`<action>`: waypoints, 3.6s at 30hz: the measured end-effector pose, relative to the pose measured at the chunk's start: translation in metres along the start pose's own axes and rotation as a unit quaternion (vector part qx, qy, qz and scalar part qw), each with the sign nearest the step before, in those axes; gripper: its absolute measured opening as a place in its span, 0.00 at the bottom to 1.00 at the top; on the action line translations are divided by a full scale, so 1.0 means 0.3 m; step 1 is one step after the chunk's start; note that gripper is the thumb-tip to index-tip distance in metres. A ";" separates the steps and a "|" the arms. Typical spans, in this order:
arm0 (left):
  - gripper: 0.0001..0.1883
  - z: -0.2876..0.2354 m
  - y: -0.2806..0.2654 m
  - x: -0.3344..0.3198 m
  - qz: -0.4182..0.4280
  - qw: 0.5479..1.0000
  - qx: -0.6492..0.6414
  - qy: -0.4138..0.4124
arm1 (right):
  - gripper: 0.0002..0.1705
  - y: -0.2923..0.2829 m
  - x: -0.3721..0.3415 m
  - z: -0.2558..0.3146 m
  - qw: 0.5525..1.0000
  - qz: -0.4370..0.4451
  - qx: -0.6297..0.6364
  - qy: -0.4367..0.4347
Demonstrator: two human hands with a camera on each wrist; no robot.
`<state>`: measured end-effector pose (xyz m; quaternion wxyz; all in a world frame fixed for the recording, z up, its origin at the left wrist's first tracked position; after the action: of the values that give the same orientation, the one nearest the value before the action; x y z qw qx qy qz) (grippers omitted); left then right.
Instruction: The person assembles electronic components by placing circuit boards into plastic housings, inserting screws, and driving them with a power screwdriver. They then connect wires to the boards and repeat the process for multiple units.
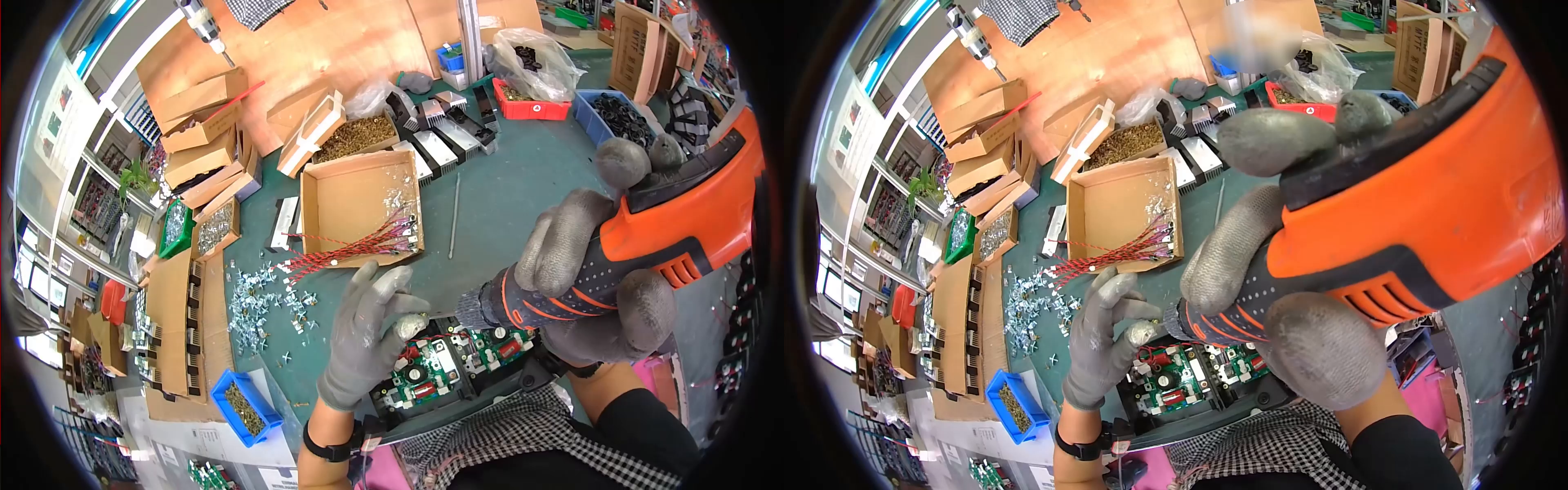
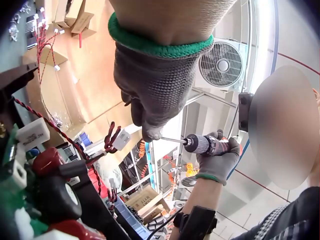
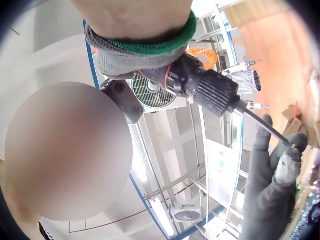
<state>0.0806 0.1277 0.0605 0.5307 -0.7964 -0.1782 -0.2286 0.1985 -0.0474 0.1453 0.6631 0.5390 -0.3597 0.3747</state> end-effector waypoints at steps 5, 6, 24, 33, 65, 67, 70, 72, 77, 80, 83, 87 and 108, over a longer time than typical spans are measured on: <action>0.28 -0.008 -0.003 -0.026 -0.006 1.000 -0.008 -0.010 | 0.42 -0.014 -0.020 -0.023 0.999 0.019 0.048 -0.013; 0.28 -0.008 -0.003 -0.030 -0.003 1.000 -0.017 -0.016 | 0.41 -0.010 -0.020 -0.026 0.999 0.016 0.046 -0.007; 0.15 0.328 0.088 0.142 0.104 0.963 0.205 -0.141 | 0.38 -0.029 -0.058 -0.057 0.973 -0.146 -0.113 0.138; 0.06 0.554 0.167 0.242 0.140 0.893 0.364 -0.223 | 0.42 -0.066 -0.049 -0.047 0.973 -0.105 -0.159 0.133; 0.08 0.073 -0.041 -0.223 0.266 0.902 0.337 0.051 | 0.39 0.208 -0.373 -0.240 0.928 0.026 -0.119 0.351; 0.08 0.087 -0.040 -0.223 0.267 0.902 0.335 0.048 | 0.40 0.207 -0.379 -0.249 0.929 0.030 -0.117 0.349; 0.08 0.110 -0.018 -0.227 0.228 0.922 0.307 0.066 | 0.40 0.208 -0.387 -0.261 0.930 0.034 -0.115 0.347; 0.07 0.121 -0.005 -0.233 0.218 0.925 0.305 0.061 | 0.40 0.207 -0.395 -0.269 0.931 0.036 -0.115 0.345; 0.07 0.123 -0.005 -0.233 0.222 0.925 0.303 0.061 | 0.41 0.210 -0.410 -0.283 0.931 0.045 -0.116 0.343; 0.07 0.118 -0.001 -0.235 0.224 0.922 0.310 0.063 | 0.41 0.211 -0.414 -0.287 0.931 0.051 -0.115 0.341; 0.07 0.114 0.000 -0.231 0.239 0.913 0.324 0.065 | 0.41 0.214 -0.421 -0.288 0.932 0.060 -0.112 0.339; 0.07 0.105 -0.011 -0.230 0.264 0.896 0.348 0.075 | 0.42 0.216 -0.422 -0.277 0.935 0.073 -0.103 0.333; 0.06 0.105 -0.007 -0.224 0.279 0.891 0.353 0.053 | 0.34 0.250 -0.402 -0.272 0.928 0.111 -0.125 0.334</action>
<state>0.0290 0.1548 0.0144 0.8276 -0.5602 0.0108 -0.0345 0.0826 0.0301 0.0595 0.7609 0.2522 -0.2186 0.5564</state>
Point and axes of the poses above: each hand's wrist, its own x-axis towards the middle knuckle, its own y-axis out of the palm, z = x × y, the point moved 6 cm from there along x, towards the middle knuckle, and after that the axes turned 13 degrees about x, right-handed, at the moved point
